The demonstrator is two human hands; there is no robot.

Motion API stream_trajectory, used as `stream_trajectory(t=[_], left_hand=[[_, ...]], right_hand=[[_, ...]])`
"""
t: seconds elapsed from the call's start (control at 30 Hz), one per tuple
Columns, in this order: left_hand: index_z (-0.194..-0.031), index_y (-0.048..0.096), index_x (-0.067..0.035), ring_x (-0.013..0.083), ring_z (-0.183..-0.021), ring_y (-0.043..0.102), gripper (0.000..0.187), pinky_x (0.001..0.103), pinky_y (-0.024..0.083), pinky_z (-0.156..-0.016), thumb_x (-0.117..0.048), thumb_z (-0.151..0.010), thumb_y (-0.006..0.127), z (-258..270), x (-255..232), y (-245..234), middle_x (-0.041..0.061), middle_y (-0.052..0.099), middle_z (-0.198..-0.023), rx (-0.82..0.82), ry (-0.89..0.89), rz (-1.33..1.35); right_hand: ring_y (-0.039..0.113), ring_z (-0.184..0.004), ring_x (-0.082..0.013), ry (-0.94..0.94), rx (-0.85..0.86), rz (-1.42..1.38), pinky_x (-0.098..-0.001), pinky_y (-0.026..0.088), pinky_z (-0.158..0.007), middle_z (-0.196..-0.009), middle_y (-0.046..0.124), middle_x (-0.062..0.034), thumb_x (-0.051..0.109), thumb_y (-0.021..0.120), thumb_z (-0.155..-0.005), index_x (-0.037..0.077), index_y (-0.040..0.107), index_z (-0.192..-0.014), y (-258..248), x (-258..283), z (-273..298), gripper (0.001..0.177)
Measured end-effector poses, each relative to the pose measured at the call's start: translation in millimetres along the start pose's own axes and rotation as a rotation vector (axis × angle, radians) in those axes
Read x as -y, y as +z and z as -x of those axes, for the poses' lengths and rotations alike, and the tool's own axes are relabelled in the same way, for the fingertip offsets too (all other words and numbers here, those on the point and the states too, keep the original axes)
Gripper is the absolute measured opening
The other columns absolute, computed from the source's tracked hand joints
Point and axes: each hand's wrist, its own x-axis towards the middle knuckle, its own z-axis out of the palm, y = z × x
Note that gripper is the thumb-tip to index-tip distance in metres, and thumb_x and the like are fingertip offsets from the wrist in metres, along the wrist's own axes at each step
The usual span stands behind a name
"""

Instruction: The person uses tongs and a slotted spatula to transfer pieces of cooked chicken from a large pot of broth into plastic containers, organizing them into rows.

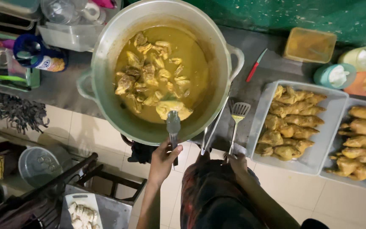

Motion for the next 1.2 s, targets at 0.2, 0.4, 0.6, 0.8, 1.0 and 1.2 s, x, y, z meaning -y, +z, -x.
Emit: stream_trajectory(t=[0.2, 0.4, 0.6, 0.8, 1.0, 1.2], left_hand=[[-0.106, 0.063, 0.002, 0.026, -0.082, 0.062, 0.034, 0.035, 0.051, -0.073, -0.015, -0.078, 0.071, -1.8, 23.4, 11.8, 0.02, 0.066, -0.098, 0.133, -0.004, 0.021], [-0.091, 0.065, -0.012, 0.008, -0.051, 0.037, 0.013, 0.02, 0.033, -0.041, -0.013, -0.081, 0.058, 3.5, 6.5, 43.6, -0.003, 0.046, -0.066, 0.263, -0.063, -0.105], [-0.09, 0.061, -0.01, 0.0082, -0.055, 0.031, 0.011, 0.021, 0.027, -0.055, -0.019, -0.085, 0.058, -1.5, 9.3, 67.5, -0.003, 0.039, -0.063, 0.335, 0.039, -0.044], [-0.106, 0.063, -0.006, 0.0116, -0.089, 0.057, 0.028, 0.024, 0.042, -0.084, -0.019, -0.082, 0.061, -5.4, 2.5, 85.8, 0.002, 0.065, -0.092, 0.251, 0.01, -0.029], [-0.113, 0.06, -0.006, 0.0156, -0.095, 0.064, 0.033, 0.026, 0.047, -0.088, -0.019, -0.082, 0.06, -10.3, 1.1, 104.4, 0.005, 0.068, -0.102, 0.315, 0.026, -0.041], [-0.099, 0.063, -0.009, 0.0112, -0.086, 0.057, 0.022, 0.024, 0.044, -0.081, -0.025, -0.084, 0.06, -21.1, 13.9, 135.8, -0.001, 0.064, -0.089, 0.421, 0.178, -0.19]], right_hand=[[0.05, -0.121, -0.0309, -0.042, 0.199, 0.331, -0.0346, 0.038, -0.105, -0.126, 0.055, -0.0214, 0.05, 0.06, -0.079, -0.002, 0.052, -0.125, 24.4, -73.9, -74.5, 0.07], [0.055, -0.047, -0.0169, 0.157, 0.208, -0.31, -0.0274, 0.041, -0.045, -0.071, 0.069, -0.0116, 0.028, 0.062, -0.08, -0.002, 0.066, -0.081, 48.6, -83.6, -90.5, 0.03], [0.059, -0.058, -0.0214, -0.067, 0.122, -0.113, -0.0341, 0.043, -0.066, -0.054, 0.059, -0.007, 0.047, 0.041, -0.088, 0.01, 0.056, -0.064, 8.5, -39.3, -3.4, 0.047], [0.062, -0.086, -0.0238, -0.1, 0.023, -0.094, -0.0335, 0.041, -0.075, -0.087, 0.068, -0.0069, 0.044, 0.035, -0.088, 0.015, 0.071, -0.091, -58.0, -14.2, 93.2, 0.047], [0.06, -0.083, -0.0271, 0.002, 0.008, 0.051, -0.0383, 0.042, -0.076, -0.086, 0.067, -0.0114, 0.045, 0.035, -0.089, 0.014, 0.062, -0.093, -141.0, -29.6, 128.2, 0.042], [0.04, -0.059, -0.0225, -0.126, -0.174, 0.174, -0.0371, 0.037, -0.061, -0.058, 0.05, -0.011, 0.04, 0.04, -0.094, 0.005, 0.045, -0.065, -253.6, -31.2, 118.4, 0.046]])
